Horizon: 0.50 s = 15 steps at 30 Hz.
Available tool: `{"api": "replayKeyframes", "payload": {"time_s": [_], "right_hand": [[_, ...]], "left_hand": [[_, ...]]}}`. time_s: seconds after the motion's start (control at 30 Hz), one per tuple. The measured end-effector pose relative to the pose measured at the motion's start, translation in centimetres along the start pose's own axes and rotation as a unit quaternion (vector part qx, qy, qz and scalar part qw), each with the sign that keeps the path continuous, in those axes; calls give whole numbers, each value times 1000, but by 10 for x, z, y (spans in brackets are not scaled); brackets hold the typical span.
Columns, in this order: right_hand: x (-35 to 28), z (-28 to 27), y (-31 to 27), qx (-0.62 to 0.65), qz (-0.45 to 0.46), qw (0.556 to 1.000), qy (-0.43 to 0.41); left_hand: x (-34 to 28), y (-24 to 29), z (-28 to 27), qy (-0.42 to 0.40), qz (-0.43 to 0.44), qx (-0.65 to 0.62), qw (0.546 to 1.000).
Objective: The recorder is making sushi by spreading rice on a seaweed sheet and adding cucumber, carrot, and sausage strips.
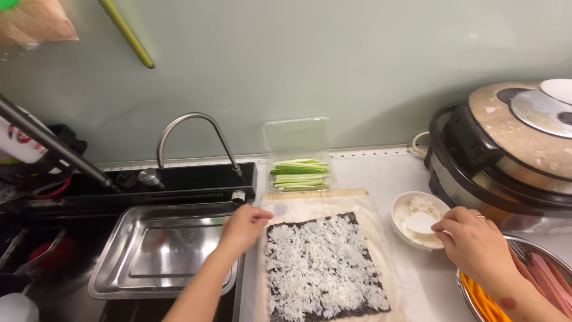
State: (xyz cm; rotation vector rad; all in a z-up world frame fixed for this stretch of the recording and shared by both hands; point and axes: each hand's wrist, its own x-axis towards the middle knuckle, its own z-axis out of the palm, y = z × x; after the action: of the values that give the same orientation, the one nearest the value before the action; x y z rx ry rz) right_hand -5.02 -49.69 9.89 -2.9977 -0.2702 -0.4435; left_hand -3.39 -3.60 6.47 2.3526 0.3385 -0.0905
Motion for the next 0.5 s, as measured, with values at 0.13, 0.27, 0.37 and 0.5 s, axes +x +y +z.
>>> {"api": "replayKeyframes", "payload": {"time_s": [0.13, 0.27, 0.37, 0.5], "right_hand": [[39, -27, -54, 62, 31, 997, -41], [96, -16, -114, 153, 61, 978, -130], [142, 31, -143, 210, -15, 972, -108], [193, 101, -168, 210, -102, 971, -48]], "left_hand": [[1, 7, 28, 34, 112, -12, 993], [-18, 56, 17, 25, 199, -47, 978], [-8, 59, 18, 27, 203, 24, 979], [8, 53, 13, 56, 255, 36, 965]]}}
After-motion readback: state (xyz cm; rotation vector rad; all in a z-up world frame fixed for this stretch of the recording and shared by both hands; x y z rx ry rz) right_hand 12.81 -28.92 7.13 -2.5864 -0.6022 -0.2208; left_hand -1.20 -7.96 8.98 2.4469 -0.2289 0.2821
